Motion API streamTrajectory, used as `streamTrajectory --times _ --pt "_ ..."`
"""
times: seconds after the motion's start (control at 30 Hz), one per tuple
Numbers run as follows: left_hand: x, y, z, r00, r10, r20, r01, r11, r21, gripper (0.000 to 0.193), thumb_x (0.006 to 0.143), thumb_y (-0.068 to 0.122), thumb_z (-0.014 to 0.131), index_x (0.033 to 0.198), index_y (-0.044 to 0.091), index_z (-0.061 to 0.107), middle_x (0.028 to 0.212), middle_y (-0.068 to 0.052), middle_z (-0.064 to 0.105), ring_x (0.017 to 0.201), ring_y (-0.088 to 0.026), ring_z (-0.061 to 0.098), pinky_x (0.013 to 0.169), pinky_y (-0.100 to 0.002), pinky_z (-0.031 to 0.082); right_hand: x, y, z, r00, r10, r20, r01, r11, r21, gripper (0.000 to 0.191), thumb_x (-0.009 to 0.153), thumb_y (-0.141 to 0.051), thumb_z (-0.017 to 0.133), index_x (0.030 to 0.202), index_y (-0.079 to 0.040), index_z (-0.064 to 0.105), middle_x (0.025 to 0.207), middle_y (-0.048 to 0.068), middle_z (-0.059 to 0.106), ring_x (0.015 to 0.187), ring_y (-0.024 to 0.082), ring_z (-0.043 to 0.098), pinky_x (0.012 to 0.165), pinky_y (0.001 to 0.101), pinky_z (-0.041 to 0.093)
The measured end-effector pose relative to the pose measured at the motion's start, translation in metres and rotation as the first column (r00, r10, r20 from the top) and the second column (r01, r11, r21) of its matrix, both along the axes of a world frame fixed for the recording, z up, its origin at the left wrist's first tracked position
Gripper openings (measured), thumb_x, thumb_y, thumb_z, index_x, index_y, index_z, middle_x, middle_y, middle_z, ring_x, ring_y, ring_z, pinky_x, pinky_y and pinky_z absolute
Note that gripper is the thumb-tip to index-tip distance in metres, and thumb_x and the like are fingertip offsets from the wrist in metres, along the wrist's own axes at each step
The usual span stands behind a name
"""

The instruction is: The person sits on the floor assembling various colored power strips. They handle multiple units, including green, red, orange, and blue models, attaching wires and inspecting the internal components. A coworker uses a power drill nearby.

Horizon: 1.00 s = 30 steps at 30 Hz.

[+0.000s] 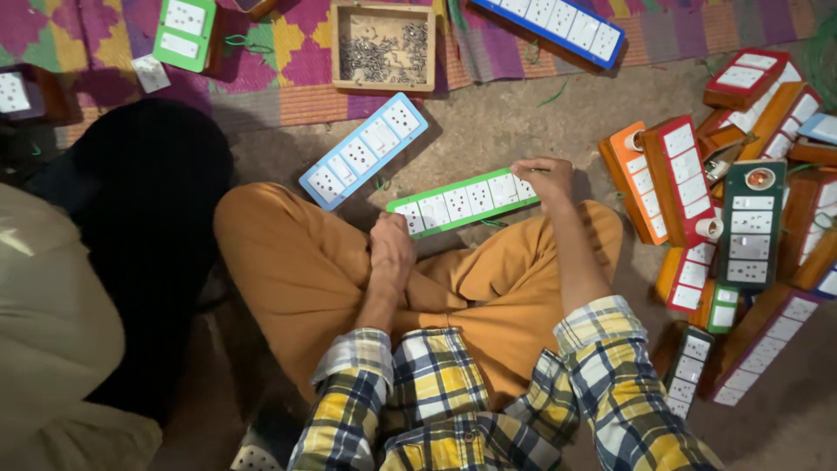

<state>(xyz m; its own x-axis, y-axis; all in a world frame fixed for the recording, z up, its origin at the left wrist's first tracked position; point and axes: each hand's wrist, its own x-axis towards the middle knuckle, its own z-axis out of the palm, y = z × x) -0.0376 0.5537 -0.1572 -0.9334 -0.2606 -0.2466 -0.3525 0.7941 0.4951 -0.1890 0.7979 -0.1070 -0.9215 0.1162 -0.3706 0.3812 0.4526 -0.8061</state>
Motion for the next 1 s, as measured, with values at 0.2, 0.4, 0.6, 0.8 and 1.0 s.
streamTrajectory --times 0.2,0.4,0.6,0.8,1.0 --pt "0.006 -0.006 0.004 0.988 0.151 -0.022 -0.144 0.969 0.199 0.009 0.08 -0.002 0.071 0.089 -0.003 0.07 0.091 -0.026 0.073 0.085 -0.041 0.074 0.071 -0.044 0.061 0.008 0.014 -0.013 0.992 -0.053 0.111 0.059 0.997 -0.047 0.019 0.081 -0.006 0.086 0.098 0.0 0.08 0.1 0.01 0.078 0.087 0.015 0.072 0.076 0.0283 0.057" --pt "0.003 -0.01 -0.003 0.992 0.122 0.032 -0.126 0.974 0.188 0.018 0.075 0.01 0.082 0.081 -0.001 0.07 0.084 -0.025 0.073 0.083 -0.04 0.074 0.071 -0.043 0.062 0.014 0.025 -0.029 0.998 -0.062 0.01 0.062 0.979 -0.193 0.017 0.086 -0.004 0.082 0.101 0.003 0.078 0.099 0.01 0.077 0.086 0.013 0.07 0.076 0.0254 0.056" --pt "-0.001 -0.015 -0.003 0.991 0.096 -0.099 -0.082 0.987 0.136 0.017 0.071 0.012 0.082 0.079 0.001 0.073 0.081 -0.023 0.073 0.076 -0.04 0.073 0.069 -0.044 0.06 0.018 0.027 -0.024 0.99 -0.136 0.049 0.143 0.963 -0.229 0.019 0.083 -0.002 0.082 0.1 0.004 0.076 0.099 0.011 0.078 0.085 0.014 0.072 0.076 0.0255 0.057" --pt "-0.003 -0.029 0.0 0.95 0.29 -0.115 -0.24 0.916 0.321 0.012 0.075 0.005 0.072 0.083 0.006 0.081 0.08 -0.022 0.072 0.076 -0.037 0.074 0.07 -0.041 0.06 0.023 0.027 -0.019 0.989 -0.136 0.066 0.145 0.976 -0.162 0.02 0.079 -0.002 0.084 0.098 0.002 0.08 0.097 0.011 0.079 0.083 0.015 0.073 0.076 0.0261 0.057" --pt "-0.003 -0.033 -0.004 0.923 0.382 -0.035 -0.344 0.864 0.367 0.016 0.074 0.001 0.069 0.081 0.008 0.082 0.08 -0.021 0.073 0.075 -0.034 0.075 0.072 -0.04 0.059 0.027 0.029 -0.021 0.992 -0.116 0.059 0.123 0.982 -0.142 0.022 0.078 -0.005 0.087 0.097 0.002 0.08 0.098 0.011 0.078 0.083 0.016 0.072 0.076 0.0272 0.057"
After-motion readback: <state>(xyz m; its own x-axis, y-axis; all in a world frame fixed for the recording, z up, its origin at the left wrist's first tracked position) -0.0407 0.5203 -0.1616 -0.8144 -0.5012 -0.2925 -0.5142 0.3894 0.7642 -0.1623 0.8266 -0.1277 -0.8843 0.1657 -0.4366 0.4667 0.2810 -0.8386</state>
